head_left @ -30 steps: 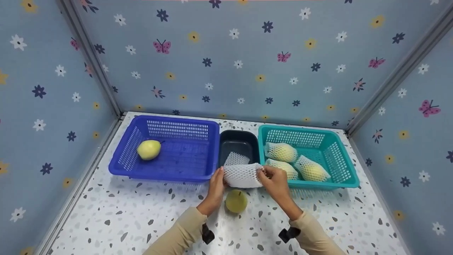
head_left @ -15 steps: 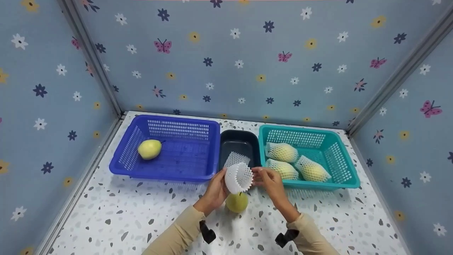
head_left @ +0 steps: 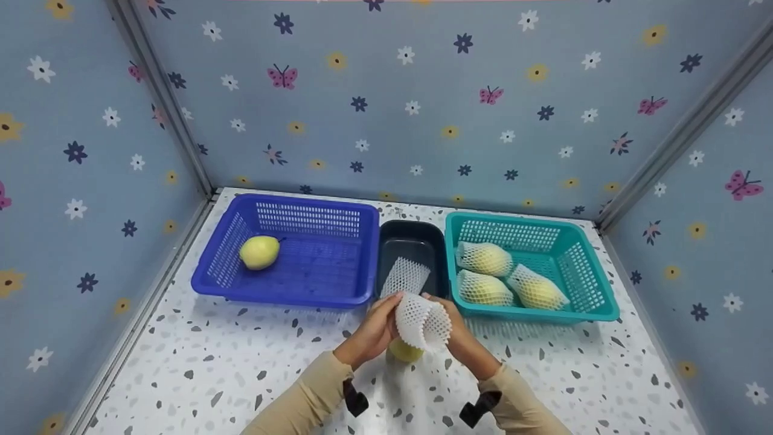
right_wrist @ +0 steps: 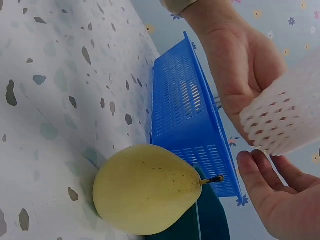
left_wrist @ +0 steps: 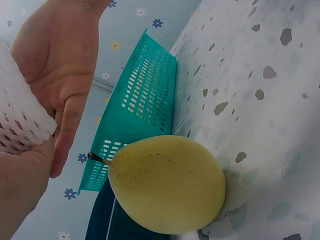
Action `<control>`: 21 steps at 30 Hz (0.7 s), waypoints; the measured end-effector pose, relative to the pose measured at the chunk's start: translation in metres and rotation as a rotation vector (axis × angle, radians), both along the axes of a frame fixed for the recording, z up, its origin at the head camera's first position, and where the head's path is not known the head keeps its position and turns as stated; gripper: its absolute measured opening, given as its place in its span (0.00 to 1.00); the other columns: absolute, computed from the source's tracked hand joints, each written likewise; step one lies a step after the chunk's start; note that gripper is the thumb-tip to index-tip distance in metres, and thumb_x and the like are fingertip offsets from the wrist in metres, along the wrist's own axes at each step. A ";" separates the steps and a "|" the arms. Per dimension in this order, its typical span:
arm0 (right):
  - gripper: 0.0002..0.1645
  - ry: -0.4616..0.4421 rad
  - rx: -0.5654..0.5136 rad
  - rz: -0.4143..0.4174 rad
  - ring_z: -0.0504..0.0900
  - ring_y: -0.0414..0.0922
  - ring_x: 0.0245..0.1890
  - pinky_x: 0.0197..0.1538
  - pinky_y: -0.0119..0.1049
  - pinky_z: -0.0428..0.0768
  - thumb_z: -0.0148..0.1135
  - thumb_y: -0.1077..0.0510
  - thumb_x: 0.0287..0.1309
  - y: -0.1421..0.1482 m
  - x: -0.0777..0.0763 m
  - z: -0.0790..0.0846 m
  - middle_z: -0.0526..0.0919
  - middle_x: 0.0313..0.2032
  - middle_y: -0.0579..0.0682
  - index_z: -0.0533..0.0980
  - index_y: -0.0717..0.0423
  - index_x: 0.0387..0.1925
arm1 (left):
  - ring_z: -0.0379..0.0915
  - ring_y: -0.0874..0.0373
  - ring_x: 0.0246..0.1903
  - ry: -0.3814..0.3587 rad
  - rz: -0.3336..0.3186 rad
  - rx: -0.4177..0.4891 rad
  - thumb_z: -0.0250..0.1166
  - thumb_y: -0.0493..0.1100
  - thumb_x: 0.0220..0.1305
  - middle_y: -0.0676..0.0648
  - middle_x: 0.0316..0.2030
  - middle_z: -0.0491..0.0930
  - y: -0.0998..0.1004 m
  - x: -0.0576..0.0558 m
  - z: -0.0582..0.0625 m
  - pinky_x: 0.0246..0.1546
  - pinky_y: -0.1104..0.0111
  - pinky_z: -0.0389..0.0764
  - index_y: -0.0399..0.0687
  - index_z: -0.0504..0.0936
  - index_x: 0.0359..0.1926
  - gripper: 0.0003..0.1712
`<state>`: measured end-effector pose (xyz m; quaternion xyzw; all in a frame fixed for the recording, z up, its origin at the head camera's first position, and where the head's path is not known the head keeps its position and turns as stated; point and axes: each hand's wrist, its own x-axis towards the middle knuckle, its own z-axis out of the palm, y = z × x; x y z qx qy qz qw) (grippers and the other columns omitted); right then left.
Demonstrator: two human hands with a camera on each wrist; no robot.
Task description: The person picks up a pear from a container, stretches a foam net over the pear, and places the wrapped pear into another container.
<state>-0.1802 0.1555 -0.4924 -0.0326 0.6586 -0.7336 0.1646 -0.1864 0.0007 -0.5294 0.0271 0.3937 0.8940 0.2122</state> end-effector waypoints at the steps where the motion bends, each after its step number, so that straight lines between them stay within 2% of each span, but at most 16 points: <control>1: 0.17 -0.019 -0.013 0.001 0.76 0.41 0.33 0.37 0.32 0.75 0.48 0.51 0.61 0.000 -0.001 -0.002 0.78 0.32 0.49 0.75 0.60 0.37 | 0.72 0.59 0.41 0.003 0.009 -0.017 0.45 0.45 0.67 0.47 0.40 0.74 0.000 0.000 0.000 0.42 0.66 0.73 0.37 0.69 0.47 0.17; 4: 0.20 -0.054 -0.059 0.017 0.76 0.43 0.38 0.41 0.35 0.75 0.50 0.50 0.59 0.001 -0.004 -0.008 0.78 0.37 0.52 0.73 0.63 0.41 | 0.71 0.59 0.43 0.032 0.034 -0.063 0.44 0.43 0.67 0.47 0.41 0.73 -0.001 0.000 -0.001 0.44 0.68 0.72 0.33 0.66 0.50 0.18; 7: 0.17 -0.092 -0.146 0.044 0.76 0.42 0.36 0.41 0.35 0.74 0.50 0.51 0.59 0.002 -0.008 -0.014 0.77 0.35 0.51 0.72 0.63 0.39 | 0.69 0.61 0.42 0.077 0.063 -0.100 0.43 0.42 0.67 0.48 0.40 0.73 0.000 0.000 -0.001 0.44 0.71 0.70 0.33 0.68 0.48 0.17; 11: 0.12 -0.193 -0.286 0.099 0.75 0.42 0.29 0.36 0.36 0.73 0.48 0.52 0.61 0.001 -0.011 -0.016 0.77 0.28 0.50 0.72 0.57 0.33 | 0.68 0.63 0.31 0.131 0.060 -0.117 0.42 0.42 0.67 0.50 0.31 0.72 0.000 0.000 -0.002 0.34 0.73 0.71 0.40 0.72 0.41 0.13; 13: 0.13 -0.240 -0.322 0.143 0.75 0.42 0.30 0.36 0.36 0.73 0.45 0.51 0.62 0.002 -0.011 -0.016 0.77 0.27 0.49 0.71 0.55 0.32 | 0.68 0.63 0.28 0.132 0.049 -0.112 0.42 0.41 0.67 0.51 0.28 0.72 0.000 0.001 -0.003 0.31 0.73 0.70 0.44 0.73 0.38 0.12; 16: 0.14 -0.299 -0.355 0.172 0.75 0.43 0.34 0.40 0.38 0.72 0.43 0.51 0.64 0.001 -0.011 -0.017 0.77 0.31 0.49 0.72 0.55 0.34 | 0.67 0.65 0.26 0.115 0.035 -0.109 0.44 0.41 0.67 0.53 0.25 0.72 -0.001 0.001 -0.003 0.29 0.74 0.69 0.46 0.73 0.35 0.10; 21: 0.15 -0.321 -0.378 0.091 0.74 0.43 0.40 0.46 0.39 0.72 0.46 0.53 0.63 0.003 -0.007 -0.020 0.77 0.41 0.52 0.76 0.56 0.41 | 0.64 0.65 0.23 0.029 0.037 -0.106 0.49 0.47 0.65 0.54 0.23 0.68 0.001 0.002 -0.005 0.25 0.75 0.67 0.46 0.71 0.32 0.11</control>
